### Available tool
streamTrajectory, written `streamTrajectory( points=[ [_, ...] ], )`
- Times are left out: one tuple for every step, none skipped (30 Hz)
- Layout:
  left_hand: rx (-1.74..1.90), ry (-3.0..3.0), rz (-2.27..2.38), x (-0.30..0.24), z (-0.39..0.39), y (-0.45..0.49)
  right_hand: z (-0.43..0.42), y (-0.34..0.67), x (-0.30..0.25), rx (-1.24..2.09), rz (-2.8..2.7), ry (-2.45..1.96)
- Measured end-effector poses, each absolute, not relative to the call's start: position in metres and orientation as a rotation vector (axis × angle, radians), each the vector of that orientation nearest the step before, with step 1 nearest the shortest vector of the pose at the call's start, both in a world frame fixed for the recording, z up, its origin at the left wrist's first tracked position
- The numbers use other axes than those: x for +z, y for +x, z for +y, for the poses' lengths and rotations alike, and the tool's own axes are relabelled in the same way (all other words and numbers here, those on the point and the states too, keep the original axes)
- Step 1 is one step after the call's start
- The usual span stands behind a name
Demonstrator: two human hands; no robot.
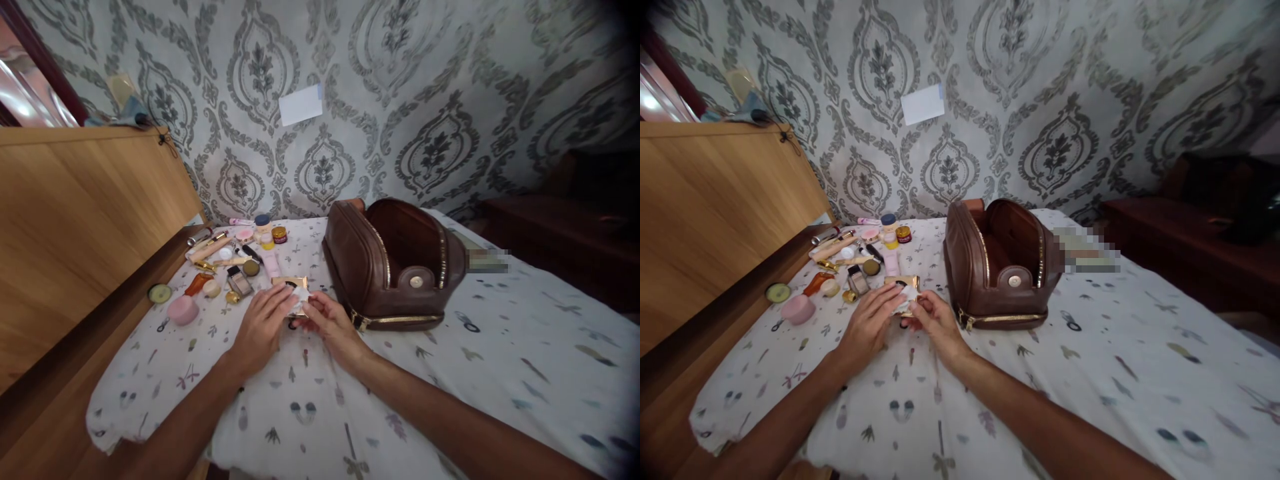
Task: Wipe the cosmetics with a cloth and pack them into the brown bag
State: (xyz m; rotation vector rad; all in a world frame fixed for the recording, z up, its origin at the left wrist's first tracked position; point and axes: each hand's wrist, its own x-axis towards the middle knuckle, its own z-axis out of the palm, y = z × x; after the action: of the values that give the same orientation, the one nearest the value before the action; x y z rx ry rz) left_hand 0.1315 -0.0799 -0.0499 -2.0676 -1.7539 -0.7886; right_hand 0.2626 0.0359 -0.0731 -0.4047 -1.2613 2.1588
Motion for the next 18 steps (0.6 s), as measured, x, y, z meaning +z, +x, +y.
streamTrajectory(
  points=[
    [-0.762,-2.090,-1.718,-0.048,-0.081,0.132,0.036,0.263,-0.073,2.163,-1.248,-0.402],
    [-0.733,-2.117,-1.677,-0.047,-0.081,0.133,0.036,0.263,-0.073,2.166,-1.232,-0.399],
    [-0.715,-2.142,-1.633,-0.045,-0.082,0.134,0.036,0.263,-0.073,2.167,-1.216,-0.397],
    [-0.716,-2.156,-1.599,-0.044,-0.083,0.135,0.036,0.263,-0.073,2.170,-1.207,-0.393],
    [-0.742,-2.149,-1.583,-0.042,-0.084,0.136,0.036,0.263,-0.073,2.173,-1.208,-0.389],
    [-0.786,-2.119,-1.589,-0.041,-0.084,0.136,0.036,0.263,-0.073,2.172,-1.219,-0.384],
    [-0.839,-2.067,-1.620,-0.040,-0.085,0.136,0.036,0.263,-0.073,2.165,-1.239,-0.382],
    [-0.895,-1.995,-1.676,-0.039,-0.085,0.135,0.037,0.263,-0.073,2.147,-1.265,-0.382],
    [-0.947,-1.910,-1.755,-0.038,-0.085,0.134,0.037,0.263,-0.073,2.116,-1.299,-0.385],
    [-0.997,-1.826,-1.850,-0.037,-0.085,0.133,0.037,0.263,-0.072,2.071,-1.338,-0.385],
    [-1.055,-1.754,-1.962,-0.036,-0.085,0.131,0.038,0.263,-0.072,2.012,-1.382,-0.378],
    [-1.136,-1.701,-2.084,-0.035,-0.084,0.130,0.038,0.264,-0.073,1.941,-1.433,-0.362],
    [-1.245,-1.669,-2.203,-0.034,-0.083,0.129,0.038,0.264,-0.073,1.861,-1.485,-0.340],
    [-1.383,-1.653,-2.311,-0.035,-0.082,0.129,0.038,0.264,-0.073,1.774,-1.535,-0.316],
    [-1.549,-1.635,-2.404,-0.035,-0.080,0.129,0.038,0.265,-0.074,1.684,-1.583,-0.289],
    [-1.739,-1.587,-2.473,-0.037,-0.078,0.129,0.038,0.265,-0.074,1.592,-1.629,-0.265],
    [-1.933,-1.499,-2.515,-0.038,-0.077,0.130,0.038,0.266,-0.075,1.501,-1.678,-0.245],
    [-2.114,-1.394,-2.522,-0.040,-0.075,0.130,0.037,0.267,-0.075,1.414,-1.726,-0.230]
  ],
)
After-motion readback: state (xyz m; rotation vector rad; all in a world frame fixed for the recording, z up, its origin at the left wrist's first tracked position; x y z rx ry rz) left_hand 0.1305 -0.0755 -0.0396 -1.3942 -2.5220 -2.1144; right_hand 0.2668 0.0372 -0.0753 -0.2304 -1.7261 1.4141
